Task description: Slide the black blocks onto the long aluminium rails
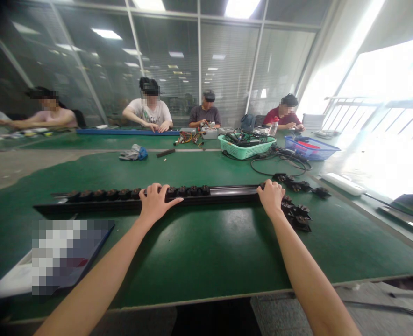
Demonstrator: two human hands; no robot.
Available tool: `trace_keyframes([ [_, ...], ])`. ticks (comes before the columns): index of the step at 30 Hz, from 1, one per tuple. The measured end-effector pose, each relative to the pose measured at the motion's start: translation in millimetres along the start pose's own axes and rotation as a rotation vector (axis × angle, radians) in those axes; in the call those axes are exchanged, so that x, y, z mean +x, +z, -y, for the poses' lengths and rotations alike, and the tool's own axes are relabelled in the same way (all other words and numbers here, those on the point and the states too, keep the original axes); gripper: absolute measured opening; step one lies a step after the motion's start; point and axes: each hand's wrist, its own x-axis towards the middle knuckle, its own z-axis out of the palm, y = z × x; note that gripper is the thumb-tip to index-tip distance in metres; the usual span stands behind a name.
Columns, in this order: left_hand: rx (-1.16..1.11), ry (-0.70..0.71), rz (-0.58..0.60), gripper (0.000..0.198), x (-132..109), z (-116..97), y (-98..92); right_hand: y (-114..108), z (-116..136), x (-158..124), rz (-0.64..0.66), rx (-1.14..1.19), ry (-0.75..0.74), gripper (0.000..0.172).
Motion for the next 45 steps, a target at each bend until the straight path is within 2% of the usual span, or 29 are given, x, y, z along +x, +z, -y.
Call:
trace_keyframes([
  [19, -0.002, 0.000, -0.001, 0.085, -0.2, 0.1, -0.4, -2.9, -3.2, 0.6, -0.005, 0.025, 0.032, 0.039],
  [26, -0.018, -0.017, 0.032, 0.082, 0.0, -0.7, -3.3, -3.0, -3.7, 2.0, 0.012, 0.016, 0.044, 0.040],
  [45, -0.022, -0.006, 0.006, 0.086, -0.8, -0.2, -1.8, -9.5, -0.8, -2.6, 0.008, 0.029, 0.053, 0.042],
])
